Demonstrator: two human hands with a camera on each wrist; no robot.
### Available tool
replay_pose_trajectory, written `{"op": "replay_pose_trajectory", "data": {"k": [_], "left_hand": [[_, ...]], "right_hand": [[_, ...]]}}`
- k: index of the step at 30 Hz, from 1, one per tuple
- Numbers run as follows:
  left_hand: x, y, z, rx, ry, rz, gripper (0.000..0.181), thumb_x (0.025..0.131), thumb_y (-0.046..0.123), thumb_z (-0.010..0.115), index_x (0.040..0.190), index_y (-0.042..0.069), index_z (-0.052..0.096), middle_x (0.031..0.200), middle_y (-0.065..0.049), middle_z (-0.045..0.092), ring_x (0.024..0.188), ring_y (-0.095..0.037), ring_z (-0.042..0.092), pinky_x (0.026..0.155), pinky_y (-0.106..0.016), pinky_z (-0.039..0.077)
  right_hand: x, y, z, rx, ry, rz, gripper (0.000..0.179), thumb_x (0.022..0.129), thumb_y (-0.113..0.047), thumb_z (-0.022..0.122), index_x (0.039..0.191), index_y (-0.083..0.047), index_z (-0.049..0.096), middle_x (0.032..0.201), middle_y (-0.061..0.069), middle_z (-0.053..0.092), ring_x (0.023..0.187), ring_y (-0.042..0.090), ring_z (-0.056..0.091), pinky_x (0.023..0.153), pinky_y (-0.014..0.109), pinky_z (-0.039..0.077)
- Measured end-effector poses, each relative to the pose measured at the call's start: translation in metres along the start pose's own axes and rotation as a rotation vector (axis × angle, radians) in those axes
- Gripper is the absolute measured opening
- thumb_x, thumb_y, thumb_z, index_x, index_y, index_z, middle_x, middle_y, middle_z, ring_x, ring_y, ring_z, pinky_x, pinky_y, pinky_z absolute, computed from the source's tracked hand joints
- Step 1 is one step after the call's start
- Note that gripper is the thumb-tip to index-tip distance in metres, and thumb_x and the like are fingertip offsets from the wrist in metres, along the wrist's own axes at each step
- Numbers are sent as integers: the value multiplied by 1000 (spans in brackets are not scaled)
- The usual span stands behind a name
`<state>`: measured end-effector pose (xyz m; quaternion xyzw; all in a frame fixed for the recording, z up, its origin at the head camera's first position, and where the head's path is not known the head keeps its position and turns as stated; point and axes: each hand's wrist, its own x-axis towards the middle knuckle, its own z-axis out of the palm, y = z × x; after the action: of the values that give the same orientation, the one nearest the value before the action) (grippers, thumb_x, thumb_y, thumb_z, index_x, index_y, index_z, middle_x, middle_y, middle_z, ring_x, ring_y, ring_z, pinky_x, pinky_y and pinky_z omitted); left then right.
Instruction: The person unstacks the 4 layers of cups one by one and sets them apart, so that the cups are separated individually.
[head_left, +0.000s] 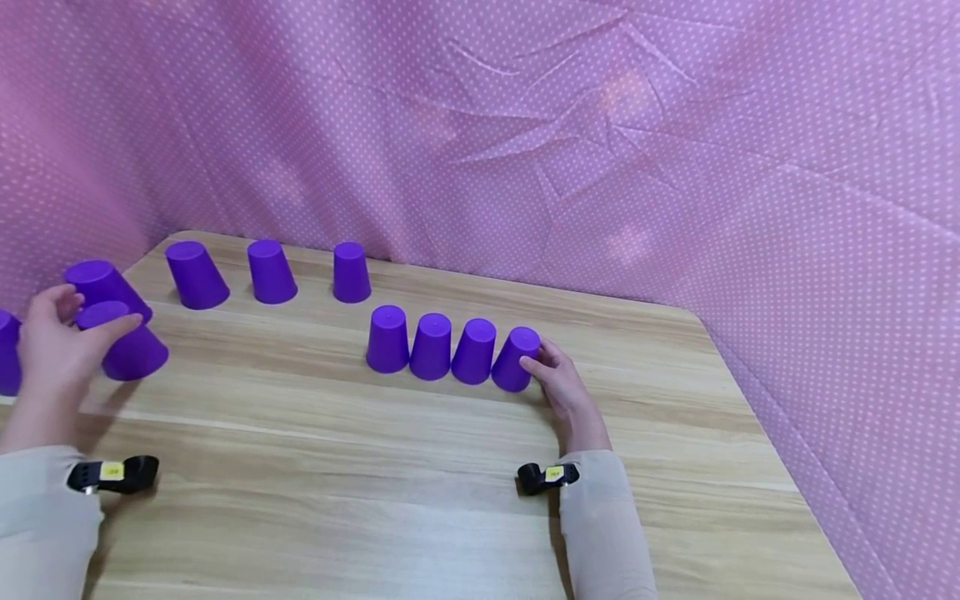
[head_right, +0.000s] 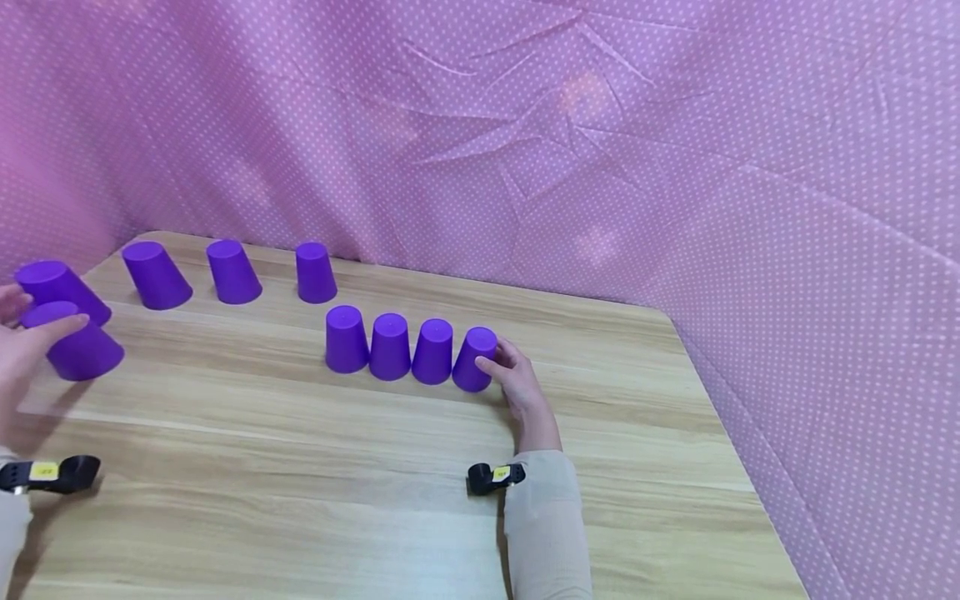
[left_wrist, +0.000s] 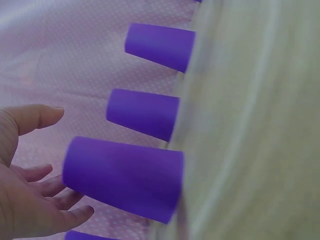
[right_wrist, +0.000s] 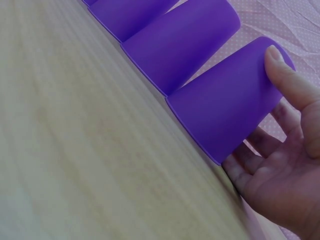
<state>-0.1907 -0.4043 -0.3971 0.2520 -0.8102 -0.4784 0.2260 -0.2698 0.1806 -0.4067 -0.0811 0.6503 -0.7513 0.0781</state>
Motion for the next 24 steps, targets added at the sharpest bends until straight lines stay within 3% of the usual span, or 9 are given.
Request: {"op": "replay_pose_trajectory", "data": {"k": [2,7,9,14,16,21,24], "left_hand": [[6,2,0,-20,2,2,86,68,28,73,136,24,20,133,7,29,122,-9,23,102,-28,16],[29,-13,3,-26,5,42,89,64,35,74,134,31,19,134,12,28,122,-6,22,103,-32,14],[22,0,3,-34,8,48,88,65,34,74,134,31,20,134,10,28,122,-7,21,103,-31,13],[-20,69,5,0,0,28,78,74,25,66,136,18,20,138,-6,23,125,-16,17,102,-27,13],[-22,75,9,-10,2,37,76,74,26,66,135,20,21,138,-3,24,125,-14,18,102,-24,14],[-4,60,24,-82,-5,98,77,69,32,71,132,30,26,132,10,31,121,-6,21,101,-21,14],[-25,88,33,-65,-47,105,77,74,29,67,135,19,23,135,1,29,124,-12,21,102,-26,15]], "right_hand": [[0,0,0,1,-1,0,50,80,3,55,127,2,38,112,15,48,105,21,44,94,31,32],[0,-1,1,-3,1,3,50,80,4,55,127,2,38,113,16,48,105,21,44,94,31,32],[0,-2,2,-2,6,5,49,80,4,55,126,2,38,113,16,48,105,22,43,94,31,32],[-1,-3,3,1,16,12,49,80,4,54,126,1,39,114,18,47,107,23,42,95,31,31],[-1,-4,2,-8,16,17,50,80,4,55,127,1,39,115,18,47,107,23,42,95,31,31],[-1,-3,1,-21,12,18,50,80,3,56,127,1,38,116,18,46,108,24,42,95,32,31],[-1,-2,1,-15,7,13,49,80,3,55,126,1,39,116,19,46,108,24,42,95,32,31]]}}
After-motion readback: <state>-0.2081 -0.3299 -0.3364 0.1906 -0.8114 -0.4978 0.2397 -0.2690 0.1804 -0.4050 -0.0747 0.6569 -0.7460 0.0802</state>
